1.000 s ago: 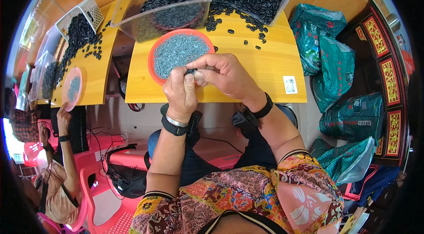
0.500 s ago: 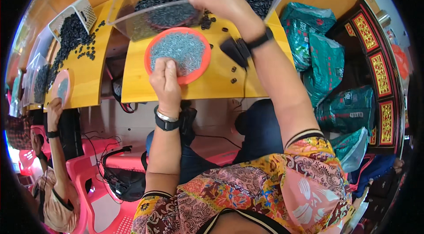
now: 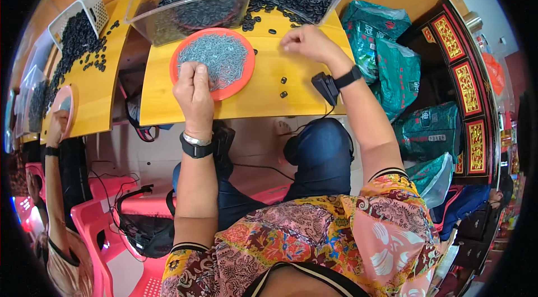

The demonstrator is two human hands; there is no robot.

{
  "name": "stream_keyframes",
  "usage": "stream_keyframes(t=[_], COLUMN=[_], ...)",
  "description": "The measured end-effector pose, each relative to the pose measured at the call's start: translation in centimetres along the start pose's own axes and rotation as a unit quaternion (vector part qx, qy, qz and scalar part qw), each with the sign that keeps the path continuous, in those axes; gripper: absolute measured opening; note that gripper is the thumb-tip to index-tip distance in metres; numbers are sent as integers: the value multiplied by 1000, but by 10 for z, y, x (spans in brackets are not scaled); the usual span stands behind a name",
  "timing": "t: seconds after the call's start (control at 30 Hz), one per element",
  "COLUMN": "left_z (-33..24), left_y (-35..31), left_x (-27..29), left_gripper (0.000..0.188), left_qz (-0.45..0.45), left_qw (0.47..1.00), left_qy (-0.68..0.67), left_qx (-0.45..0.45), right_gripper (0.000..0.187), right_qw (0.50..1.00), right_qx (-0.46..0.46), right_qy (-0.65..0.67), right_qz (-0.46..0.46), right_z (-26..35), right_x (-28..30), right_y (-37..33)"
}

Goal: Sorting and inspecting small black seeds or beads from a table onto a circular tray at a workstation.

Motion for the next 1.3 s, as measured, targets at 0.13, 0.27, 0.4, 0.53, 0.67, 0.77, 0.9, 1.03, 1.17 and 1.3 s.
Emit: stream_keyframes(t=[0.13,0.27,0.4,0.53,0.67,0.77,0.9,1.03,1.17,1.3], left_z=[2,7,5,8,7,9,19,29,29,33], left_y=[-1,-3,-4,-3,-4,-6,-11,-20,-16,-15], left_x=[-3,-9,-15,-13,-14,-22,-29,-42,-40,-38], left_gripper=[17,14,13,13,12,12,13,15,15,13], left_qz=[6,16,29,29,45,80,111,160,146,153], left_qw=[1000,1000,999,999,997,994,991,967,955,951], left_qy=[21,18,30,27,56,69,38,-75,-139,-151], left_qx=[-2,14,6,7,3,24,63,183,216,222], right_gripper=[28,29,25,14,10,8,9,9,7,7], right_qw=[994,996,995,995,997,998,963,949,963,954], right_qx=[-10,1,87,77,29,27,-18,94,146,127], right_qy=[66,38,-45,-59,-71,49,268,301,225,270], right_qz=[91,79,11,-37,-12,-8,15,-13,-34,-27], right_z=[7,11,21,22,14,19,64,120,138,137], right_x=[-29,-40,-39,-34,-38,-39,-44,-46,-48,-54], right_y=[-40,-52,-53,-49,-45,-38,-27,-17,-11,-3])
Point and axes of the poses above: each hand's wrist, its own y-axis towards the middle knuckle, its own x-axis out of the back of the hand, z = x × y, the point moved 10 cm from there along y, towards the middle knuckle, and after that the axes turned 5 degrees about -z, right-handed, at the moved point
